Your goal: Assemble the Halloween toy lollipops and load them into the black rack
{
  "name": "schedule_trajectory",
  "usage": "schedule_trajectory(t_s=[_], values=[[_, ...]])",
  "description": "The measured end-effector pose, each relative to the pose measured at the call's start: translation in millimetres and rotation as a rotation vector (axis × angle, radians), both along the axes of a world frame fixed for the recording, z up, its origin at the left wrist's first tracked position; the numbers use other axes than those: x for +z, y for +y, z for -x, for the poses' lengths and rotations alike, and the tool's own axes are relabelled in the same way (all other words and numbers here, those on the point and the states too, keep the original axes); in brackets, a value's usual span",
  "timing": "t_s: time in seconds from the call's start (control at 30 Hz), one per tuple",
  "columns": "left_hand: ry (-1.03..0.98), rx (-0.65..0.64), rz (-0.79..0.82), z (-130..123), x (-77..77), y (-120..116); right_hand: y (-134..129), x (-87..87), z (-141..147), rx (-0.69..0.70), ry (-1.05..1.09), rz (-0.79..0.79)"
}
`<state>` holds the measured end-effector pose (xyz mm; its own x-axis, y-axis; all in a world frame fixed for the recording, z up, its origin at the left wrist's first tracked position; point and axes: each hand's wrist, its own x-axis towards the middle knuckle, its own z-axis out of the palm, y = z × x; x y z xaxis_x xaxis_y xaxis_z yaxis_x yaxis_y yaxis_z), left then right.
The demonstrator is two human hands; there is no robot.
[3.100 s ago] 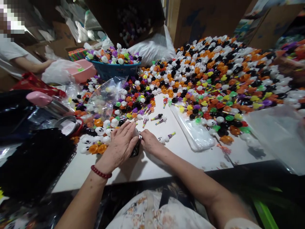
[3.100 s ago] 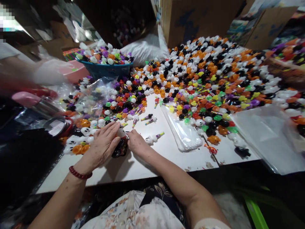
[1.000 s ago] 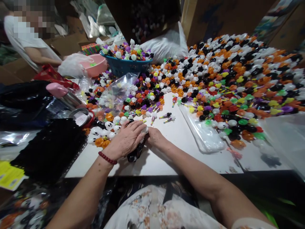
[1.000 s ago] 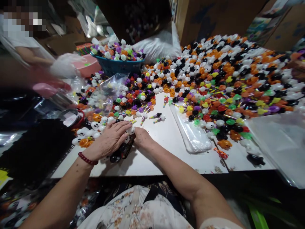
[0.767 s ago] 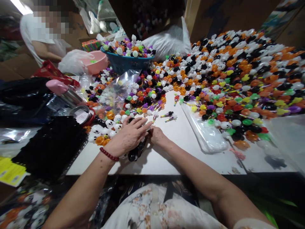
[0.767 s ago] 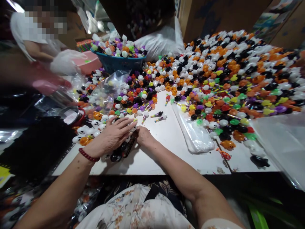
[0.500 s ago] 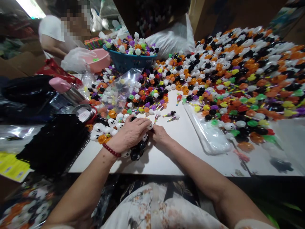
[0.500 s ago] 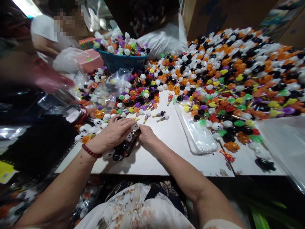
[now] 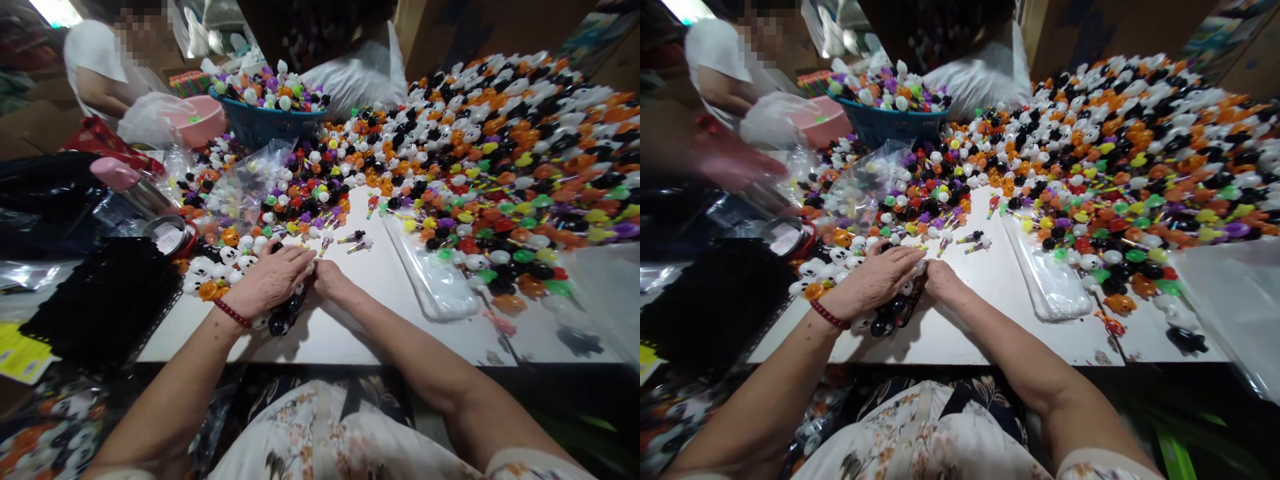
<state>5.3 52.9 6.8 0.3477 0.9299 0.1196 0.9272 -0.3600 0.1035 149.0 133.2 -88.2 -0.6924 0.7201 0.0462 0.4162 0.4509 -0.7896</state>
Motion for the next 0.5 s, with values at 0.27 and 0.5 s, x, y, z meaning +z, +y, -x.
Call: schedule_trajectory(t_s=[0.27, 0.5], values=[[0.000, 0.003, 0.009, 0, 0.5, -1, 8, -2.3, -5, 0.034, 0.016, 0.020], [-0.037, 0.014, 0.051, -3, 6.1, -1, -4, -0.9, 0, 0.053, -0.044, -0.077]])
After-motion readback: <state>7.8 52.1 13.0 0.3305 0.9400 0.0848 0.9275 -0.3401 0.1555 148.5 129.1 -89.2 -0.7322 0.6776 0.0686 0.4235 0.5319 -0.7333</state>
